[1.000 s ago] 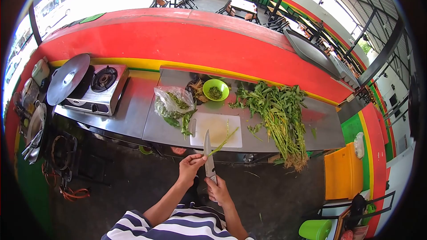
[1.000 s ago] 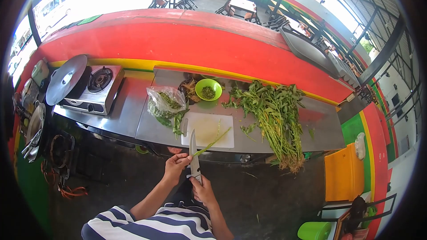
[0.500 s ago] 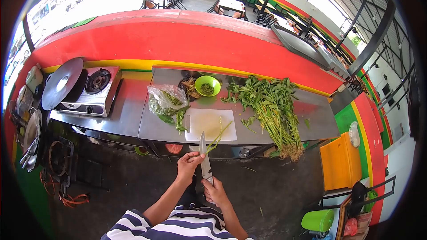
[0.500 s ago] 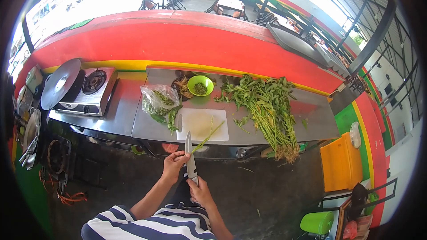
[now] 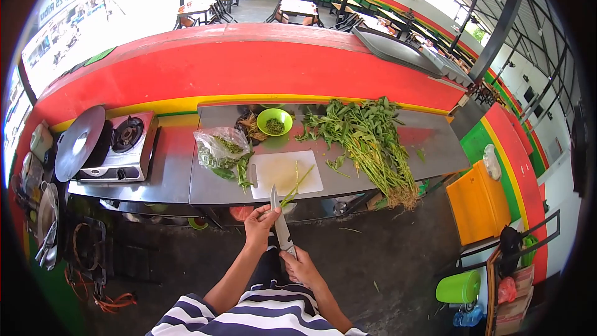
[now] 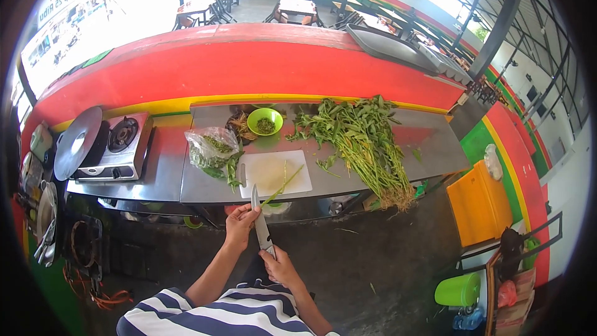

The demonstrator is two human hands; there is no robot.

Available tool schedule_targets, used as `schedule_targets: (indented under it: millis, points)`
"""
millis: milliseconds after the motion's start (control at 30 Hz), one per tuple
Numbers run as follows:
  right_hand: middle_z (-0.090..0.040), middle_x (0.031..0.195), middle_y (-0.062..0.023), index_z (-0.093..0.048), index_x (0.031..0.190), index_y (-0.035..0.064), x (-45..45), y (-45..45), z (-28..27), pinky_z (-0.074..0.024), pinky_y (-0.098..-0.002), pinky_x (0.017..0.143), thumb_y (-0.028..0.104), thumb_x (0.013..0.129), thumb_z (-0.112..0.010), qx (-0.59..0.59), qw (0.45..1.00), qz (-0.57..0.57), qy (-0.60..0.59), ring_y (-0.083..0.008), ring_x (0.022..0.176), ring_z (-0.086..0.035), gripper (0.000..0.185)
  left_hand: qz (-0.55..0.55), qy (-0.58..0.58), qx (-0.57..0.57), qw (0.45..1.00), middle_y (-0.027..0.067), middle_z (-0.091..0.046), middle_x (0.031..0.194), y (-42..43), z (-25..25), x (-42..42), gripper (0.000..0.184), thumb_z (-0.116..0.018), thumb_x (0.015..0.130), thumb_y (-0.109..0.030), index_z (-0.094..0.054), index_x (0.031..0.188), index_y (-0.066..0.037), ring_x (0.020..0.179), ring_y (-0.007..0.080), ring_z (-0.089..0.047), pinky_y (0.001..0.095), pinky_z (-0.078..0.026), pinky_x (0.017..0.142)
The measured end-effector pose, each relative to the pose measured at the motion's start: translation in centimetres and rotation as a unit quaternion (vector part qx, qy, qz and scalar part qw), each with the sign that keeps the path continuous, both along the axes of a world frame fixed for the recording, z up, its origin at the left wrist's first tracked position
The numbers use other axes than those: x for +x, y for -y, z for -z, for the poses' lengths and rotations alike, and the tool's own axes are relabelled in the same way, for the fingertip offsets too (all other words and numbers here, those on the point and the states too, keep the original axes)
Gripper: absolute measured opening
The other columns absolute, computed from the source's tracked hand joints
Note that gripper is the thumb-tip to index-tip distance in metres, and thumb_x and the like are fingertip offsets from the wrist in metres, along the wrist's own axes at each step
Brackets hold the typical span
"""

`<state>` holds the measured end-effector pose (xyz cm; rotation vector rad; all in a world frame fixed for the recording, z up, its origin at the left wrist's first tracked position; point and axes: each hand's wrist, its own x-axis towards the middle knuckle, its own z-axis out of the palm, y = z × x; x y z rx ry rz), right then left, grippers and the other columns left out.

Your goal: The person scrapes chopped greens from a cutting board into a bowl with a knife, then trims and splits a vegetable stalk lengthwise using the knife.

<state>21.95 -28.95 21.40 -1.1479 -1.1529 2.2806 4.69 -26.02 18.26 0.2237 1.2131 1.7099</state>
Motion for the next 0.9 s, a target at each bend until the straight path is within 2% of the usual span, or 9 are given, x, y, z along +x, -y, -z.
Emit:
schedule_targets:
  millis: [133, 200, 367, 567, 667, 733, 800, 867, 900]
  points:
    - [-0.035, 0.056, 0.0065, -0.051, 0.098, 0.0095, 0.2, -0.3, 0.1, -0.0249, -0.0232, 0.035, 0.024, 0.101, -0.058, 0.003, 1.0, -0.023, 0.001, -0.0037, 0.04, -0.03, 0.016, -0.011, 0.003, 0.009, 1.0, 0.0065, -0.072, 0.093, -1.3, -0.8, -0.5, 0.035, -0.081, 0.084, -0.011, -0.059, 0.11, 0.0, 0.082, 0.0098, -0.066, 0.0221, -0.05, 0.073]
    - [-0.036, 0.056, 0.0067, -0.051, 0.099, 0.0092, -0.1, -0.1, 0.2, -0.0247, -0.0235, 0.036, 0.023, 0.101, -0.059, 0.031, 0.998, -0.061, 0.009, -0.0036, 0.04, -0.03, 0.016, -0.031, -0.029, 0.014, 0.999, 0.0045, -0.072, 0.086, -2.1, -0.9, -1.1, 0.041, -0.086, 0.08, -0.02, -0.062, 0.108, -0.001, 0.07, 0.0073, -0.062, 0.0205, -0.045, 0.061]
    - [-0.037, 0.057, 0.0063, -0.052, 0.101, 0.0075, -0.6, -0.5, 1.7, -0.0249, -0.0243, 0.035, 0.024, 0.1, -0.06, 0.014, 0.996, -0.089, 0.015, -0.004, 0.04, -0.031, 0.018, -0.043, -0.064, -0.003, 0.997, 0.0053, -0.072, 0.087, -3.1, -1.7, -3.9, 0.044, -0.086, 0.08, -0.022, -0.062, 0.11, -0.001, 0.074, 0.0078, -0.061, 0.0216, -0.046, 0.066]
    - [-0.038, 0.058, 0.0059, -0.052, 0.099, 0.0073, 1.4, -2.8, 2.4, -0.0271, -0.0234, 0.035, 0.023, 0.099, -0.062, -0.012, 0.992, -0.124, 0.029, -0.004, 0.04, -0.032, 0.019, -0.002, -0.06, -0.019, 0.998, 0.0073, -0.073, 0.092, -4.6, -2.8, -9.0, 0.05, -0.086, 0.08, -0.025, -0.06, 0.113, 0.002, 0.083, 0.0105, -0.064, 0.0234, -0.049, 0.079]
    - [-0.039, 0.059, 0.005, -0.053, 0.1, 0.0068, 2.0, -5.0, 3.2, -0.027, -0.0233, 0.035, 0.024, 0.099, -0.062, -0.043, 0.991, -0.122, 0.046, -0.0045, 0.04, -0.033, 0.019, -0.016, -0.044, -0.024, 0.999, 0.0073, -0.074, 0.094, -5.6, -2.9, -10.8, 0.049, -0.085, 0.08, -0.026, -0.06, 0.113, 0.001, 0.083, 0.0101, -0.064, 0.0222, -0.047, 0.075]
    - [-0.038, 0.059, 0.0042, -0.054, 0.099, 0.0068, 1.7, -6.8, 3.9, -0.027, -0.024, 0.035, 0.025, 0.099, -0.061, -0.085, 0.994, -0.054, 0.039, -0.0058, 0.039, -0.033, 0.02, -0.024, -0.05, -0.056, 0.997, 0.007, -0.074, 0.096, -6.4, -3.2, -11.9, 0.046, -0.084, 0.082, -0.028, -0.062, 0.112, 0.0, 0.081, 0.0098, -0.063, 0.021, -0.045, 0.07]
    - [-0.037, 0.058, 0.004, -0.054, 0.1, 0.007, 0.5, -8.7, 5.5, -0.0275, -0.0251, 0.035, 0.027, 0.099, -0.06, -0.082, 0.995, -0.025, 0.051, -0.0067, 0.039, -0.033, 0.021, -0.026, -0.071, -0.024, 0.997, 0.0067, -0.075, 0.096, -7.1, -3.4, -12.8, 0.041, -0.082, 0.083, -0.027, -0.064, 0.111, -0.002, 0.079, 0.0086, -0.062, 0.0208, -0.042, 0.066]
    - [-0.036, 0.056, 0.0041, -0.053, 0.1, 0.008, -0.9, -10.6, 8.0, -0.0268, -0.0247, 0.035, 0.027, 0.099, -0.061, -0.028, 0.989, 0.105, 0.101, -0.0069, 0.039, -0.033, 0.02, -0.044, -0.081, -0.019, 0.996, 0.0063, -0.075, 0.095, -7.8, -2.3, -14.1, 0.04, -0.082, 0.084, -0.027, -0.065, 0.11, -0.002, 0.079, 0.008, -0.062, 0.0207, -0.041, 0.066]
    - [-0.036, 0.056, 0.0043, -0.052, 0.099, 0.0088, -1.5, -11.8, 9.5, -0.0266, -0.0244, 0.035, 0.026, 0.099, -0.061, -0.02, 0.988, 0.124, 0.086, -0.0065, 0.039, -0.033, 0.019, -0.054, -0.091, -0.012, 0.994, 0.0059, -0.075, 0.093, -8.0, -1.5, -14.4, 0.038, -0.082, 0.084, -0.026, -0.065, 0.11, -0.003, 0.079, 0.0073, -0.062, 0.0206, -0.04, 0.066]
